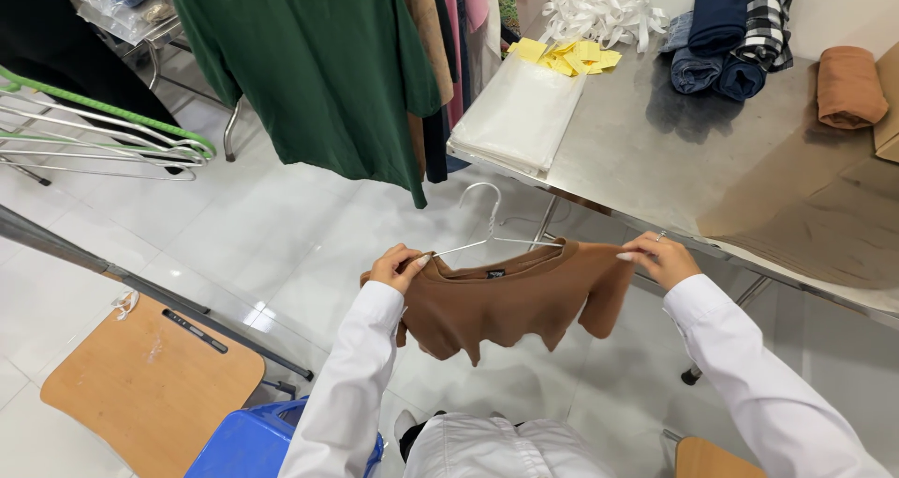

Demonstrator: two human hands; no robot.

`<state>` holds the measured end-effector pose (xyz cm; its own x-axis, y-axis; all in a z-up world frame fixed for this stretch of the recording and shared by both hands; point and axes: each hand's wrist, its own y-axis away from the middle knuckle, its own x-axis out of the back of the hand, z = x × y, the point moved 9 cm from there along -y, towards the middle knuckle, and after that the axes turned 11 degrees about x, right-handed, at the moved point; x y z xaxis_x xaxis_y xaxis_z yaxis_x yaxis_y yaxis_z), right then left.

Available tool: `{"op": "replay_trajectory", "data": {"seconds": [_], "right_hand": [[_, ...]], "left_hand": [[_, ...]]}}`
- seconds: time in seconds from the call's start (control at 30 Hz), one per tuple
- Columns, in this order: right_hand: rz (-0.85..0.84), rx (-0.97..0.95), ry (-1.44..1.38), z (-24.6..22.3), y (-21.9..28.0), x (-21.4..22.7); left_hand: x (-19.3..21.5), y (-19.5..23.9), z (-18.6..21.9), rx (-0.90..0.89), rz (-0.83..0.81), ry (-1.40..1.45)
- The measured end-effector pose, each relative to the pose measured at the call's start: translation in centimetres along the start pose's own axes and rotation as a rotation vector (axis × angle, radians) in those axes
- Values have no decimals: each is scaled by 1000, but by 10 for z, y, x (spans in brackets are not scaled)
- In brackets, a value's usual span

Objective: The person picks up folded shirts from a metal table, unfolds them, and places them onto hangers. They then hang the shirts on a metal clothing rack. The process is repeated for several shirts of different colors, including brown, green, and a black-and-white checkered pattern.

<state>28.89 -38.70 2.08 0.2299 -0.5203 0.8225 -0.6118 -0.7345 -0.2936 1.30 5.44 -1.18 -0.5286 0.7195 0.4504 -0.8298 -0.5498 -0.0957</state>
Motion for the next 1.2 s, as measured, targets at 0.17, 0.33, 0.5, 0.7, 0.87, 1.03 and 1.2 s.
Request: {"op": "replay_trajectory", "data": {"seconds": [0.17, 0.33, 0.5, 0.7, 0.87, 1.03, 1.2], "right_hand": [[-168, 2, -26, -44, -6, -17], [-137, 68, -158, -60, -24, -56], [0, 240, -137, -42, -41, -62], [-19, 212, -103, -53, -46, -73], [52, 165, -137, -62, -49, -67], [73, 71, -205, -42, -57, -76], [-215, -35, -282, -71, -88, -83]], "left_hand": [[0, -1, 16, -52, 11, 38], [-8, -5, 44, -125, -4, 12], [16, -8, 42, -137, 178, -38], [33, -6, 11, 74, 434, -340], [40, -12, 3, 193, 314, -315], [38, -26, -49, 103, 186, -332], [73, -13, -39, 19, 426, -237]]}}
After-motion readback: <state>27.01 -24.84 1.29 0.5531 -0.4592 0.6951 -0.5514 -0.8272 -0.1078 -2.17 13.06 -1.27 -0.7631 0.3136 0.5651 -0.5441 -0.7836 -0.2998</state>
